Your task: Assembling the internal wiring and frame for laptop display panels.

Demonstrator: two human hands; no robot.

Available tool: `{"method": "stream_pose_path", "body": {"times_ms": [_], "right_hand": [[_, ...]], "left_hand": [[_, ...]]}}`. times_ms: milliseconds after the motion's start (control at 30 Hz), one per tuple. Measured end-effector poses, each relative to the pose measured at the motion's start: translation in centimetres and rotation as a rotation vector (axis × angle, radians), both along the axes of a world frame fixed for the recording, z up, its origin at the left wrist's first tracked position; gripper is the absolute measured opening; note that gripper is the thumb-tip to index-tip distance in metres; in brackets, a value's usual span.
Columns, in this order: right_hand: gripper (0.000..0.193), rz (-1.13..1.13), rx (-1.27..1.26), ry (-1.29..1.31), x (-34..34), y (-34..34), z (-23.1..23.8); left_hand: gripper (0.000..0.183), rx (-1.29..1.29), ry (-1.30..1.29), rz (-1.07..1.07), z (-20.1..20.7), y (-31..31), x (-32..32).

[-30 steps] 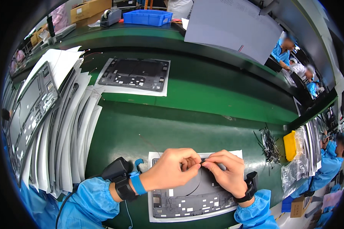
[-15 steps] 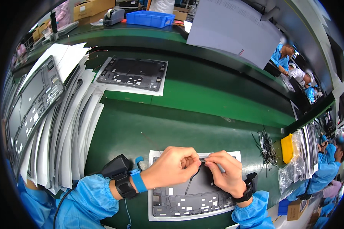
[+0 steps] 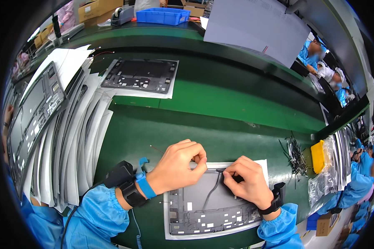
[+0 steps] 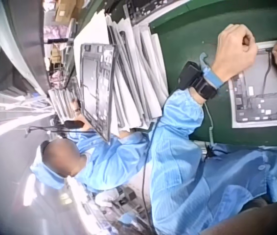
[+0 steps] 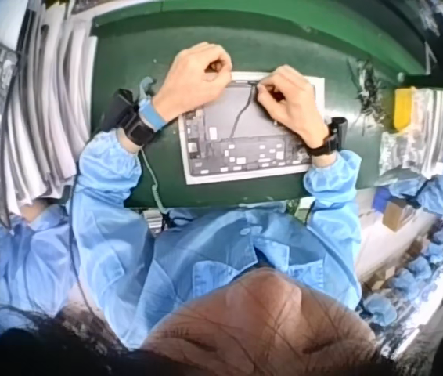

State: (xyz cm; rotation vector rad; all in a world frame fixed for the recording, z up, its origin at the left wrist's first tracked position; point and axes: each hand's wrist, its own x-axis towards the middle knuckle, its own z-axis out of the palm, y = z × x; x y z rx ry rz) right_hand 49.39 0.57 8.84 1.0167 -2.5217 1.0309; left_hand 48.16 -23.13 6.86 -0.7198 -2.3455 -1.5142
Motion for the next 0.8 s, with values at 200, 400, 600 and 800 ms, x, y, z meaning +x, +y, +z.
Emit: {"method": "stream_pose_path", "body": {"times_ms": [200,400,600,800], "right_hand": [[0.014,-0.027,0.006,0.009,0.04,0.29,-0.01],[0.014,-0.070,-0.015,-0.028,-0.01,0.30,-0.15],[0.015,-0.075,-0.028,-0.087,-0.12,0.37,-0.02],[0.014,-0.059,-0.017,-0.088,-0.20,0.60,-0.04]], "left_hand": [[0.008,-0.045,0.037,-0.023,0.08,-0.10,0.02],[0.007,-0.049,0.045,-0.036,-0.09,0.00,-0.08],[0.007,-0.082,0.052,-0.039,-0.06,-0.01,-0.05],[0.007,-0.089,0.073,-0.037,-0.04,0.15,-0.04]]}}
